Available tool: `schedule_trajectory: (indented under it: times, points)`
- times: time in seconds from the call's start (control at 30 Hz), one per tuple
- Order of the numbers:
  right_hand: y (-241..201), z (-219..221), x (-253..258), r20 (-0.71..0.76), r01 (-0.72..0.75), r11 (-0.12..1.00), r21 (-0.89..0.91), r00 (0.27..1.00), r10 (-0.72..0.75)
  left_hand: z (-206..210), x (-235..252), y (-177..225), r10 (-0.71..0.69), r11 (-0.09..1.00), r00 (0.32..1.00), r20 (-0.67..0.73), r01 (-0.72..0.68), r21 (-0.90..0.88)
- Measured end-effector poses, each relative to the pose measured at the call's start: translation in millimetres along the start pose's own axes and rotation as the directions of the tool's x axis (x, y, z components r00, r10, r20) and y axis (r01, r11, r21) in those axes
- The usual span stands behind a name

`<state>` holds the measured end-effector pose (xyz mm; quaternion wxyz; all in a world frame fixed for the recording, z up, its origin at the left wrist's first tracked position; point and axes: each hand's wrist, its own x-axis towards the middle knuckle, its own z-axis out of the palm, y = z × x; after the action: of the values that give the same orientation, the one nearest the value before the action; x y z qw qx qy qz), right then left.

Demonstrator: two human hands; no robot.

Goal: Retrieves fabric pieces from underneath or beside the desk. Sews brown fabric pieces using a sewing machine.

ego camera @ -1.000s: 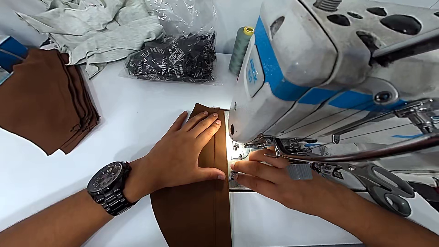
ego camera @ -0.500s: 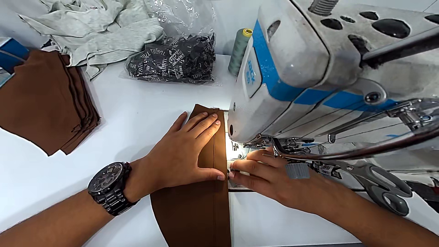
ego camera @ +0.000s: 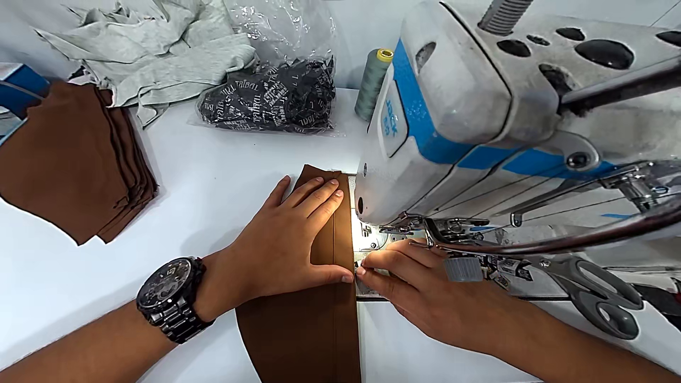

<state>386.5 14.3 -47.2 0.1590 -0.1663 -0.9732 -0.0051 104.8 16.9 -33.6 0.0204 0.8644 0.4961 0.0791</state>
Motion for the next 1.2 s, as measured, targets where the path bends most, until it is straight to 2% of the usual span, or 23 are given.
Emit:
schedule_trajectory:
  times: [0.17, 0.53, 1.2]
  points:
    - [-6, 1, 1, 0.018, -0.05, 0.998, -0.025, 0.999, 0.05, 0, 0, 2, -0.006, 1.0, 1.0, -0.001, 0.006, 0.014]
    - [-12, 0, 0, -0.022, -0.053, 0.999, -0.005, 0.998, 0.053, 2, 0, 5, -0.011, 1.0, 1.0, -0.029, 0.011, 0.014]
    - [-12, -2, -2, -0.009, -0.041, 0.999, -0.018, 0.999, 0.041, 6, -1, 7, -0.018, 1.0, 0.998, -0.065, 0.018, -0.002]
